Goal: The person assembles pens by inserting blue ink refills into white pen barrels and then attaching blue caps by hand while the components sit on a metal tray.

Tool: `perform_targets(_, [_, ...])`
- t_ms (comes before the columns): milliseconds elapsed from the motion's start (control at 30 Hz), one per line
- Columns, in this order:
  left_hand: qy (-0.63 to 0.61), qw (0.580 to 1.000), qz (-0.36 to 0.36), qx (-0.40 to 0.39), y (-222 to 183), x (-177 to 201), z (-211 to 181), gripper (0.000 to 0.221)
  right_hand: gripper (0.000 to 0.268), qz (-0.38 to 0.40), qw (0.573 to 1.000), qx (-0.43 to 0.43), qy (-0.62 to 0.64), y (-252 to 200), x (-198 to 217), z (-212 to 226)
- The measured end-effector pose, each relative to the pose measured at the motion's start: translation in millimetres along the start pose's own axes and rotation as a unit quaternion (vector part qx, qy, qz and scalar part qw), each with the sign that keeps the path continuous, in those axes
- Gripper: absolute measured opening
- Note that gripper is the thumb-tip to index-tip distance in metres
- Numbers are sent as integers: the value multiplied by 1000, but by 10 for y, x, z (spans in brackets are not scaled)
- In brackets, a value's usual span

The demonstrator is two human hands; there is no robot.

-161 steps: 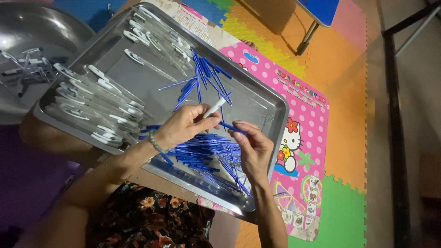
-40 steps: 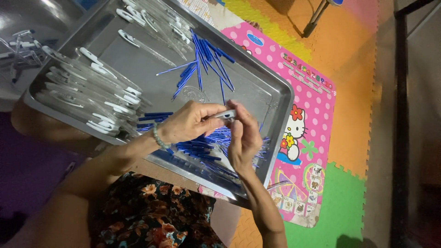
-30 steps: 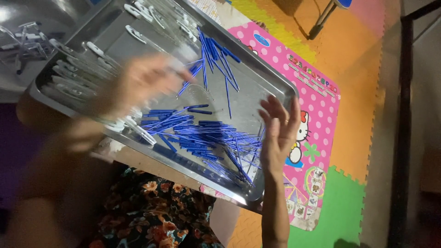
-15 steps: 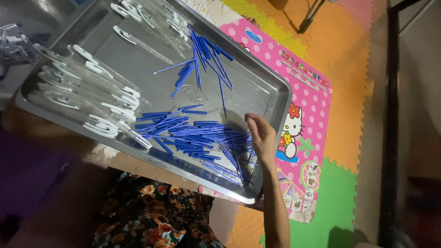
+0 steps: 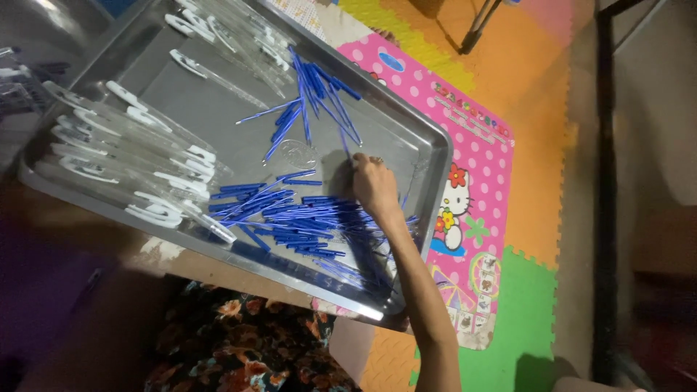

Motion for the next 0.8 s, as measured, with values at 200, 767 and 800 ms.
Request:
perform_targets(200, [21,999,-47,-16,38,-1087,5,34,24,-13,1000,-14,-1,-7,17,-216])
perform_targets(767, [119,945,272,-133,281,-3678,-718,17,35,22,939,-89,333,-645,697,-263])
perform_targets(800, [117,944,278,-137,252,-3650,-739,17,35,23,937,-96,336,-655,688,-265])
Point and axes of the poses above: each hand's wrist, its own y-axis towards the middle knuckle, its own x-axis out of the back of the hand, z = x × y, the point moved 7 cm from there along y, towards the middle knuckle, and after that the axes turned 5 degrees about -x, right-handed, at the moved point
